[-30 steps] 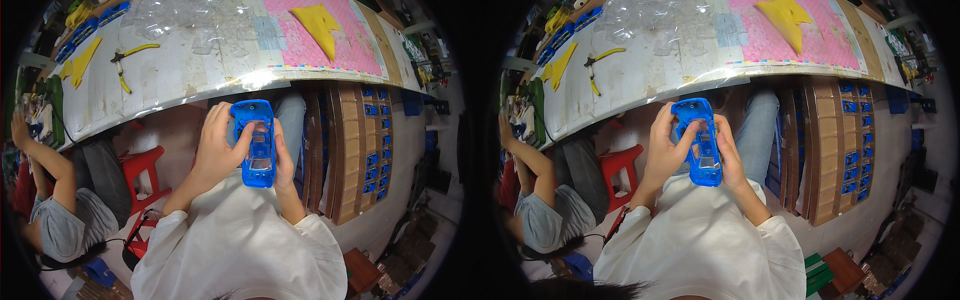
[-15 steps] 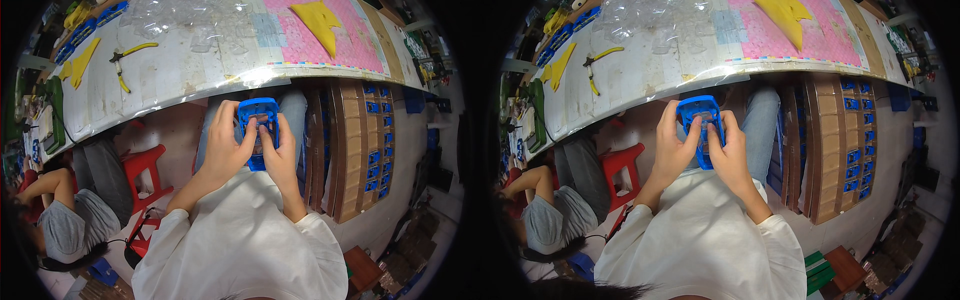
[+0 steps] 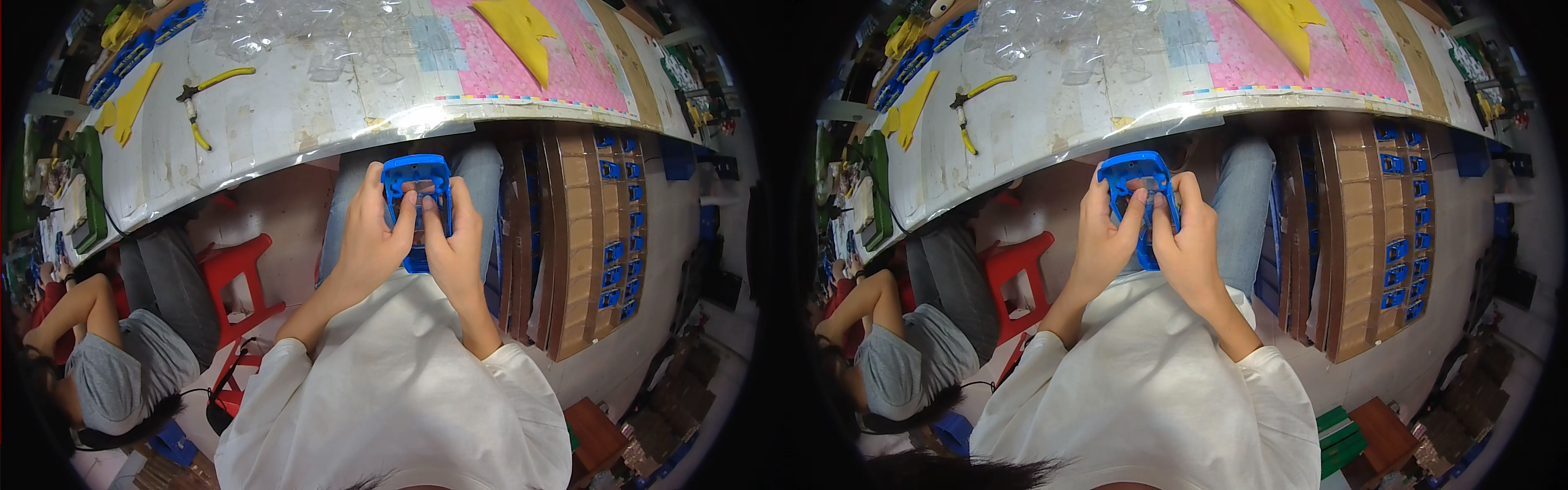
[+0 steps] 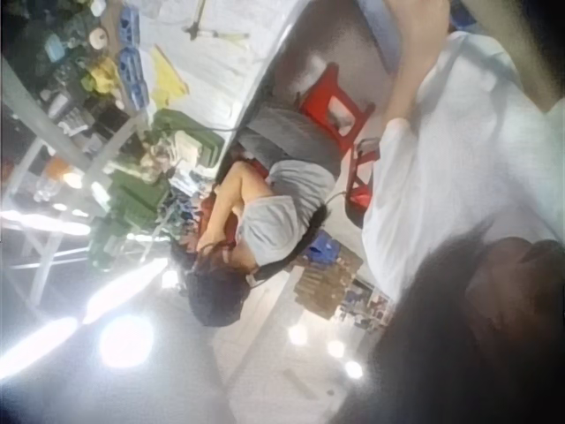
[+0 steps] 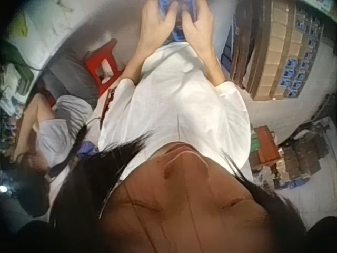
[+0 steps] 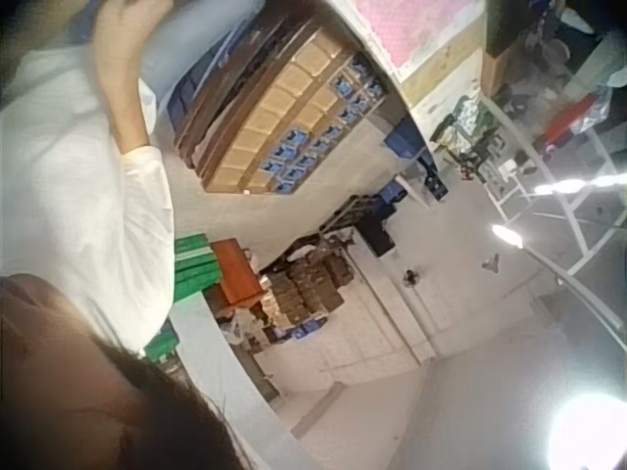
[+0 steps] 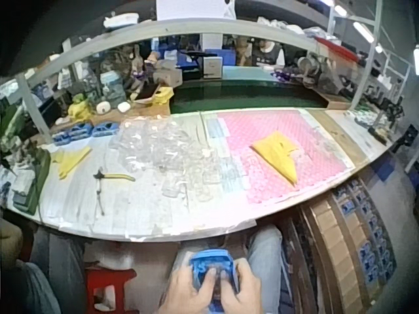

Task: Assembling internal plastic components and clear window pieces into a blue toy car shell at a manufacturing workbench.

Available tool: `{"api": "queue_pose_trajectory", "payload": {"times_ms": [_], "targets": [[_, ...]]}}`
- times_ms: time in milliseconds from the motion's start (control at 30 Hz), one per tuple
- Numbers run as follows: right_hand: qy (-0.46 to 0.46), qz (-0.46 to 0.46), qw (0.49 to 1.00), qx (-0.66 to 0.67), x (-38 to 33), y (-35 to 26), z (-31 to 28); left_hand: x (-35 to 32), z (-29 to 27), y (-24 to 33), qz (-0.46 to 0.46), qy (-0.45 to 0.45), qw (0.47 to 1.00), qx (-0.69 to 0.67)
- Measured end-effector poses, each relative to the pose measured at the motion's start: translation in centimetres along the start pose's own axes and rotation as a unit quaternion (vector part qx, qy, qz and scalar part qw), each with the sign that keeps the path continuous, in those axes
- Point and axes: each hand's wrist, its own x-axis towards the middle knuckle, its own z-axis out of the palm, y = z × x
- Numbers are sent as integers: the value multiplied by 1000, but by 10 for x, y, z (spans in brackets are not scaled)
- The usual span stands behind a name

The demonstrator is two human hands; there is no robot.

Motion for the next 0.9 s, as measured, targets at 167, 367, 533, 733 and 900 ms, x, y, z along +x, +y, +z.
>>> {"api": "queue_pose_trajectory", "payload": {"times_ms": [167, 367, 533, 733, 900], "targets": [[-7, 19, 1000, 0, 1, -3, 1, -1, 5, -16, 35, 42, 997, 63], [-61, 52, 988, 132, -6, 10, -1, 5, -5, -8, 30, 59, 998, -21], [-123, 75, 982, 119, -6, 13, -4, 5, -5, -7, 7, 67, 997, -48], [-101, 79, 986, 104, -7, 13, -1, 4, -6, -10, -4, 47, 997, -57], [-70, 66, 991, 95, -7, 10, 1, -4, 1, -12, -36, 42, 984, -170]]}}
